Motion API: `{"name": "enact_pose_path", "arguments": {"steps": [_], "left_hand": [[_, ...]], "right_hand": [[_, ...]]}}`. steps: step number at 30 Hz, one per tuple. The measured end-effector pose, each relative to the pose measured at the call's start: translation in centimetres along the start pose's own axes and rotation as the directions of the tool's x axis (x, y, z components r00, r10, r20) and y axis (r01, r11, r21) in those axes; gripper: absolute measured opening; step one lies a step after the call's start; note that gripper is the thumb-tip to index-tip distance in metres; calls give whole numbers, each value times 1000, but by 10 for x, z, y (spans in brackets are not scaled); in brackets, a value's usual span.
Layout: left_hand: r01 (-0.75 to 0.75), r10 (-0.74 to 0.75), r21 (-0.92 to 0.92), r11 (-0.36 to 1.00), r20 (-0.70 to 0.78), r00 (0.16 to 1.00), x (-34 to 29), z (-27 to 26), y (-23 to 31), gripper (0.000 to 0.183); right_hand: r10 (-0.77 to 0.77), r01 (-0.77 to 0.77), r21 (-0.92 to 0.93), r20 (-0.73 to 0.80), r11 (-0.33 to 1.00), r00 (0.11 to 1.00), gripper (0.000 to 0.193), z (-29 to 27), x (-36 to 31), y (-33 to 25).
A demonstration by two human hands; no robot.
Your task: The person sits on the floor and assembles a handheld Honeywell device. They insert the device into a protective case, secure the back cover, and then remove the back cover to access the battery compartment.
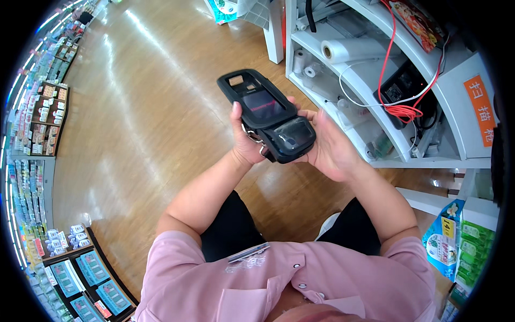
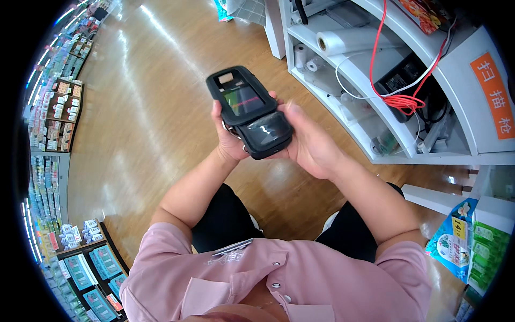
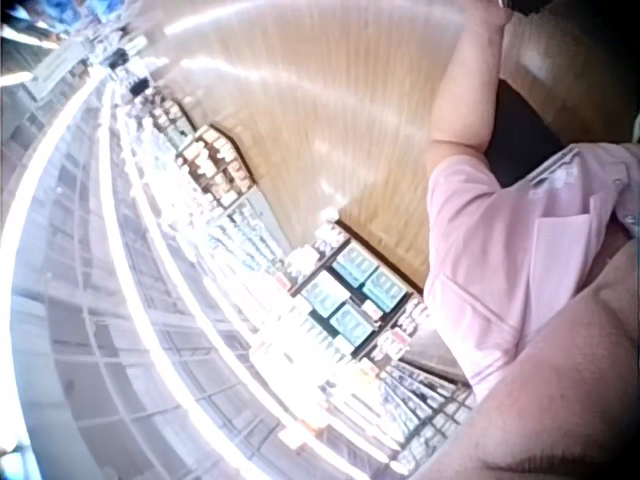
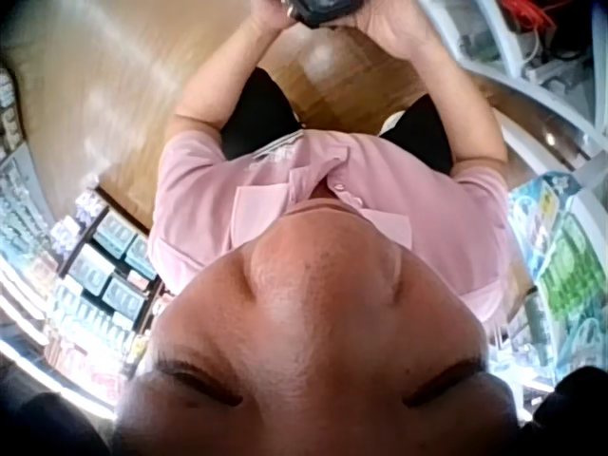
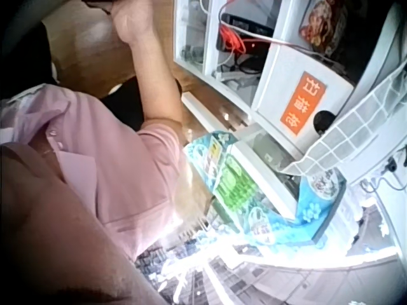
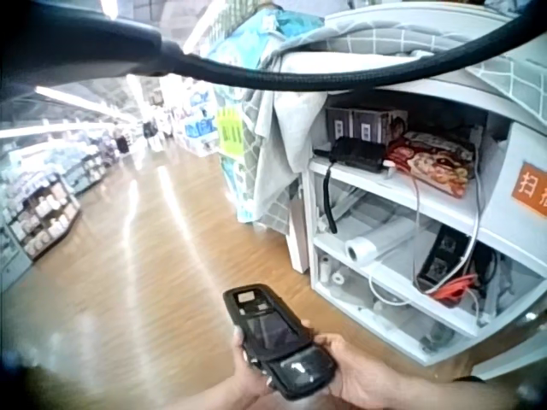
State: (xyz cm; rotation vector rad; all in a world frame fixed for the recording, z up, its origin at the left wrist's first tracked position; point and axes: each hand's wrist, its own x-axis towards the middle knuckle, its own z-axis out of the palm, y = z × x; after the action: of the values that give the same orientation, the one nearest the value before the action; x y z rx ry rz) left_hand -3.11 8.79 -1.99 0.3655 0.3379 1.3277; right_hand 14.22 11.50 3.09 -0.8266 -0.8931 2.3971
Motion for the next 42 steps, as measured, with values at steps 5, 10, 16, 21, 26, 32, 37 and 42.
{"name": "enact_pose_path", "arguments": {"steps": [5,10,16,21,26,32,37,42], "left_hand": [[1,11,-66,998,183,983,-2,-14,9,102],[52,-31,-83,995,237,971,-8,-9,1,98],[31,-1,-142,989,208,978,-7,-12,4,96],[52,-32,-168,984,119,992,-6,-12,10,98],[-8,9,-9,1000,97,995,-8,-23,17,98],[84,-84,-11,996,43,996,-14,-19,16,94],[114,-106,74,991,-104,989,-22,-9,-3,92],[167,-167,-15,986,-80,983,-20,-13,-14,93]], "right_hand": [[-271,341,-359,232,869,934,95,-4,-1,10],[-453,532,-770,356,353,817,86,-17,1,17],[-400,511,-798,374,321,837,94,-11,-2,11],[-375,494,-599,322,630,869,90,-5,0,17],[-312,428,-463,308,776,899,86,-3,2,20],[-375,357,-684,130,636,918,69,-3,6,15],[-659,472,-811,148,346,737,52,-13,16,31],[-790,400,-896,103,190,605,52,-11,14,32]]}}
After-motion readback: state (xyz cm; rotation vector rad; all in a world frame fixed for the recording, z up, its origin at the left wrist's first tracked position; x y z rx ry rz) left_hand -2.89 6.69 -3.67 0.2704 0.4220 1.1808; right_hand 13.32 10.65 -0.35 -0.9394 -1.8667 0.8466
